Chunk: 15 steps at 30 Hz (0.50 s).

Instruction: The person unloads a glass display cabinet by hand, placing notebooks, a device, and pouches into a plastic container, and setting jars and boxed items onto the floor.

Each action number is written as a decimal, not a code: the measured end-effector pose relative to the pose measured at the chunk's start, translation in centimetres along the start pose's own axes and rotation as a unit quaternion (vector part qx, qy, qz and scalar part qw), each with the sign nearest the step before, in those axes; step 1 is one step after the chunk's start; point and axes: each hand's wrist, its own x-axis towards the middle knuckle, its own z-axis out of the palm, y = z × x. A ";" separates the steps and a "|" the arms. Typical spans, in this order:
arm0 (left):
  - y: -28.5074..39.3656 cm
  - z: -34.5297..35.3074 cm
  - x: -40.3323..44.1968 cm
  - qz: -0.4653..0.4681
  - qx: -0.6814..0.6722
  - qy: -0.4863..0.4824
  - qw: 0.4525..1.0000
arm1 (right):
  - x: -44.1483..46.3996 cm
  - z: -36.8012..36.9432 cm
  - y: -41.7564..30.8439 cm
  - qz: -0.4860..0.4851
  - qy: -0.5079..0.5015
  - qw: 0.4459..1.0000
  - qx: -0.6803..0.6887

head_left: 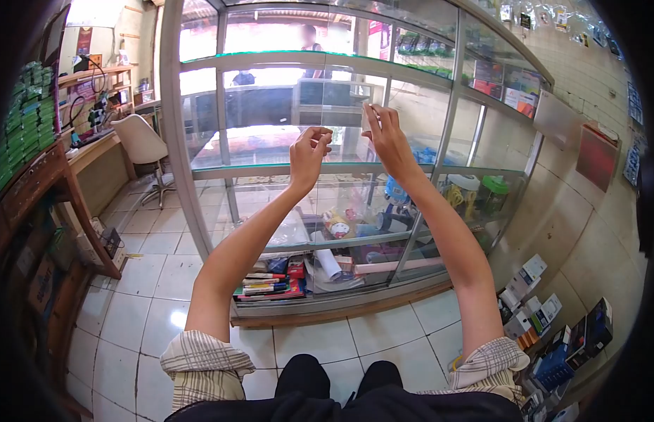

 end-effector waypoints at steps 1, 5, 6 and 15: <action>0.2 -0.8 0.0 0.000 0.005 0.002 1.000 | 0.4 0.2 -0.6 0.002 0.006 1.000 0.010; 0.0 -4.5 -0.1 0.000 0.031 0.013 0.999 | 2.2 1.0 -3.3 0.000 0.022 0.998 0.056; 0.1 -5.5 -0.1 0.001 0.048 0.013 0.999 | 2.7 1.1 -4.2 0.000 0.030 0.998 0.059; -0.1 -8.3 -0.5 0.009 0.065 0.061 0.996 | 4.7 1.7 -7.5 0.004 0.046 0.996 0.073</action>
